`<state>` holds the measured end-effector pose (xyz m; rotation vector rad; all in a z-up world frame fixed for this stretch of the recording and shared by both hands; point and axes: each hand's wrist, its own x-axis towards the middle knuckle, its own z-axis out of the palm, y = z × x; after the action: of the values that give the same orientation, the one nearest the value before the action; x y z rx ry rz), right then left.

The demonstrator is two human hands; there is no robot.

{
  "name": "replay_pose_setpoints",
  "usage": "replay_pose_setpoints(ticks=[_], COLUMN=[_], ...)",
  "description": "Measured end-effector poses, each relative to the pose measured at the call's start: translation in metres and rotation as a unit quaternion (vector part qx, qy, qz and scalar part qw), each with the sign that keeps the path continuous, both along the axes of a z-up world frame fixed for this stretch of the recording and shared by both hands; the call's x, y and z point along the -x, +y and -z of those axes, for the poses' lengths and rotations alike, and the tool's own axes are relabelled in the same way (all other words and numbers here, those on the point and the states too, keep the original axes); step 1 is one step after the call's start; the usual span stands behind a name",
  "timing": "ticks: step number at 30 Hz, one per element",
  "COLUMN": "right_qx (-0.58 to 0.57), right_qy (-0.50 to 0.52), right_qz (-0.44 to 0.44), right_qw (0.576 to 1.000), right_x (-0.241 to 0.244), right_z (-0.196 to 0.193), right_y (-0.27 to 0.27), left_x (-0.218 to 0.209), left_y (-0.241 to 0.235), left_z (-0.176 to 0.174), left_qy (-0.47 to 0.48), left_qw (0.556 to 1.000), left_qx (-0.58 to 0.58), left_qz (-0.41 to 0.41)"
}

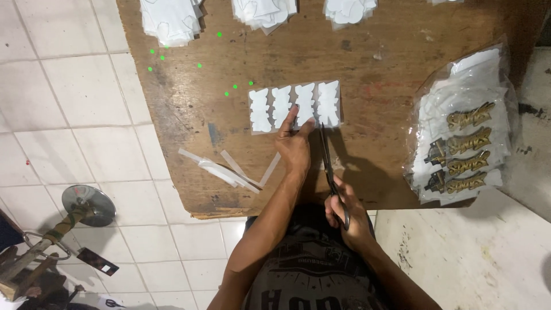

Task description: Cutting printed labels from a sheet using scissors and organizing them on a table

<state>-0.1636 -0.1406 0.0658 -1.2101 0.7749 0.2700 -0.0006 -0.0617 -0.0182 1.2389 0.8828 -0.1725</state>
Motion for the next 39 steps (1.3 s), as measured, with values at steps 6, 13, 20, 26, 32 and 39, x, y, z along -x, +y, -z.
replay_pose_setpoints(ticks=[6, 13, 20, 26, 32, 39], right_qx=[0.053, -0.046, -0.081, -0.064, -0.044, -0.047], right_qy=[0.069, 0.0, -0.008, -0.014, -0.018, -0.007], right_qz=[-0.107, 0.027, 0.062, 0.047, 0.049, 0.071], right_qw=[0.99, 0.999, 0.995, 0.997, 0.998, 0.996], right_x=[-0.001, 0.0, -0.004, -0.002, 0.002, -0.017], right_z=[-0.017, 0.013, 0.038, 0.043, 0.047, 0.042], right_y=[-0.008, 0.003, 0.008, 0.009, 0.01, 0.009], left_x=[-0.008, 0.006, 0.02, 0.023, 0.015, 0.029], left_y=[0.003, 0.0, 0.0, -0.001, -0.003, -0.005], left_z=[-0.007, 0.025, 0.025, 0.025, 0.014, 0.028], left_qy=[0.046, -0.022, -0.008, -0.008, -0.013, -0.013], left_qw=[0.999, 0.999, 0.999, 0.999, 1.0, 1.0], left_qx=[-0.01, 0.023, 0.014, 0.016, 0.005, 0.002], left_qz=[0.01, -0.042, -0.03, -0.034, -0.019, -0.008])
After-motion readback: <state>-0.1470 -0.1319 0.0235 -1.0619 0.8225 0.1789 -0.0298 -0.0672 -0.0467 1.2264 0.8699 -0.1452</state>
